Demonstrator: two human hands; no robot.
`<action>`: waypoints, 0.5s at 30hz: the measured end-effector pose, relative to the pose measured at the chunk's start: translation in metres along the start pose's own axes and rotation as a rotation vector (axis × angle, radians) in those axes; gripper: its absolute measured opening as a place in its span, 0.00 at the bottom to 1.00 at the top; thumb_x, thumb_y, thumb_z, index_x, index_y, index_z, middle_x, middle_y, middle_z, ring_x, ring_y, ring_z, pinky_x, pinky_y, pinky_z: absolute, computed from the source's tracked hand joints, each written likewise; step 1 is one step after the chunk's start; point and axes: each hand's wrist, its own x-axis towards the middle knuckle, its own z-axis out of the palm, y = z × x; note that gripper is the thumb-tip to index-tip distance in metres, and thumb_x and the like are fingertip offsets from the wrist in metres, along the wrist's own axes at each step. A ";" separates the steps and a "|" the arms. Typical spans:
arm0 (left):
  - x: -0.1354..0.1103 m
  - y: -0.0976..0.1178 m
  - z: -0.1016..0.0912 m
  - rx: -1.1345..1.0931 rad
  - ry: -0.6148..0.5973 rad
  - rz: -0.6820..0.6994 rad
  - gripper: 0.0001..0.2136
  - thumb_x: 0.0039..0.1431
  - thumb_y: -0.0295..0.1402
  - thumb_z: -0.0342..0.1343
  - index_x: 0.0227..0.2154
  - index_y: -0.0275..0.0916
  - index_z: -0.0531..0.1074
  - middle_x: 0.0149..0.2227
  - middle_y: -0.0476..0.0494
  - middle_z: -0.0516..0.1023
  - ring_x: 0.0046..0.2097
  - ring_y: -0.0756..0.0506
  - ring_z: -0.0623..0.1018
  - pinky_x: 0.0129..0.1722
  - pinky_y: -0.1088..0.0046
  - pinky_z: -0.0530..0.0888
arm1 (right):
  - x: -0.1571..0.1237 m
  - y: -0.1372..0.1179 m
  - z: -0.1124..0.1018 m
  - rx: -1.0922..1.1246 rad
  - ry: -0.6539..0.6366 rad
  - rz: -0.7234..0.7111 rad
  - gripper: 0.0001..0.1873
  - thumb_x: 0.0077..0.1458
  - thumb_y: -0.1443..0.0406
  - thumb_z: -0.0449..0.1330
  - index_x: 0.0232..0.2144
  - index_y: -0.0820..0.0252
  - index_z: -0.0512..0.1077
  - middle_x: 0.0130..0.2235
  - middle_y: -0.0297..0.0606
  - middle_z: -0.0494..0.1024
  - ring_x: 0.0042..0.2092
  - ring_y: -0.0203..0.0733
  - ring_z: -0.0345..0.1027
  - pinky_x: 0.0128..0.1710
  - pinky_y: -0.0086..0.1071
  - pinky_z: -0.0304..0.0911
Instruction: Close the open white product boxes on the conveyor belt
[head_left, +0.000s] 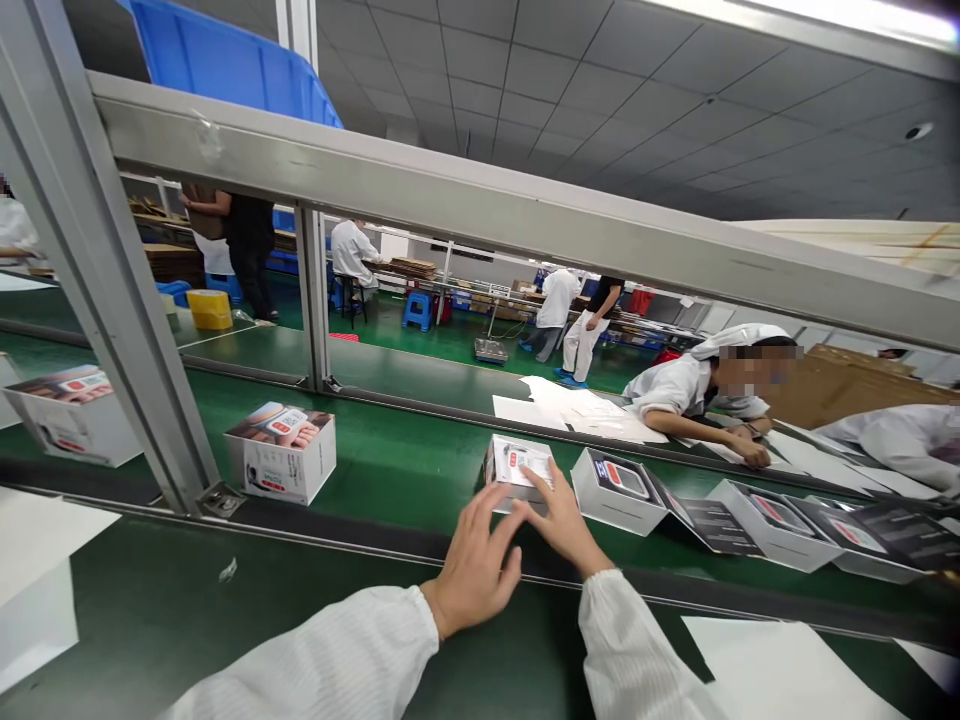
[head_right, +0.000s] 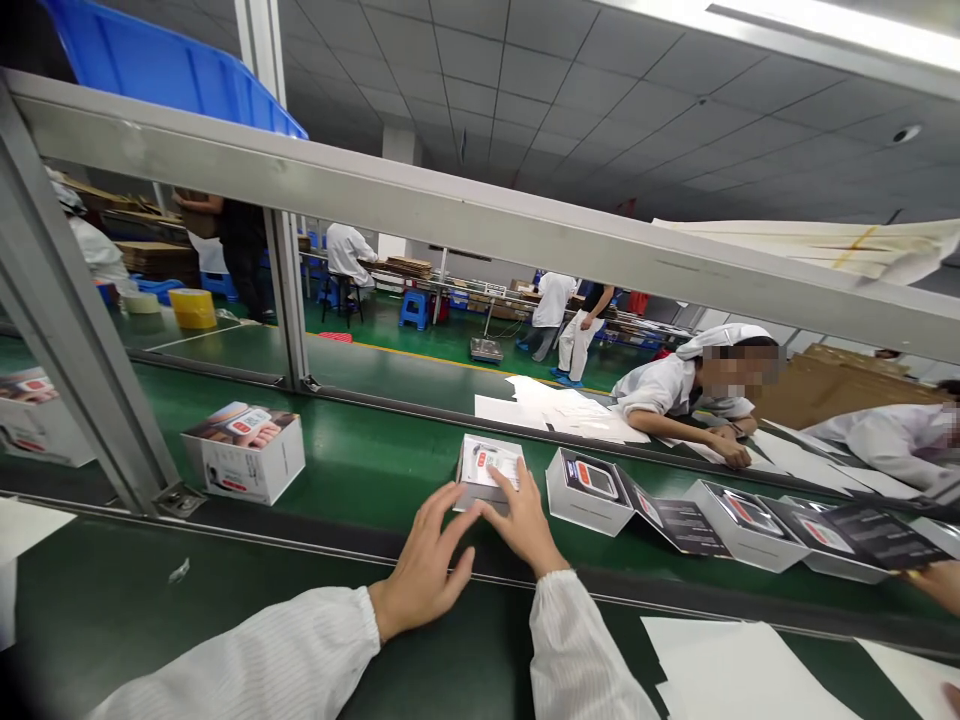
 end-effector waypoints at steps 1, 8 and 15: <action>0.004 -0.009 0.002 0.007 -0.044 -0.117 0.32 0.60 0.27 0.50 0.66 0.41 0.50 0.69 0.34 0.49 0.69 0.33 0.49 0.65 0.47 0.56 | -0.006 -0.002 0.008 0.056 0.042 0.055 0.34 0.53 0.42 0.58 0.57 0.52 0.70 0.71 0.42 0.43 0.70 0.58 0.40 0.67 0.51 0.44; 0.020 -0.062 0.015 -0.085 -0.313 -0.400 0.42 0.55 0.25 0.52 0.70 0.39 0.38 0.67 0.32 0.55 0.66 0.36 0.60 0.63 0.55 0.61 | -0.014 0.005 0.030 0.450 0.205 0.477 0.40 0.57 0.40 0.52 0.63 0.54 0.58 0.61 0.45 0.67 0.61 0.52 0.62 0.61 0.43 0.56; 0.058 -0.061 -0.042 0.218 -0.455 -0.013 0.49 0.45 0.29 0.70 0.67 0.59 0.50 0.70 0.42 0.39 0.69 0.24 0.38 0.64 0.41 0.44 | 0.010 -0.007 0.040 0.727 0.180 0.608 0.42 0.54 0.36 0.44 0.54 0.60 0.68 0.50 0.46 0.77 0.49 0.50 0.73 0.42 0.38 0.71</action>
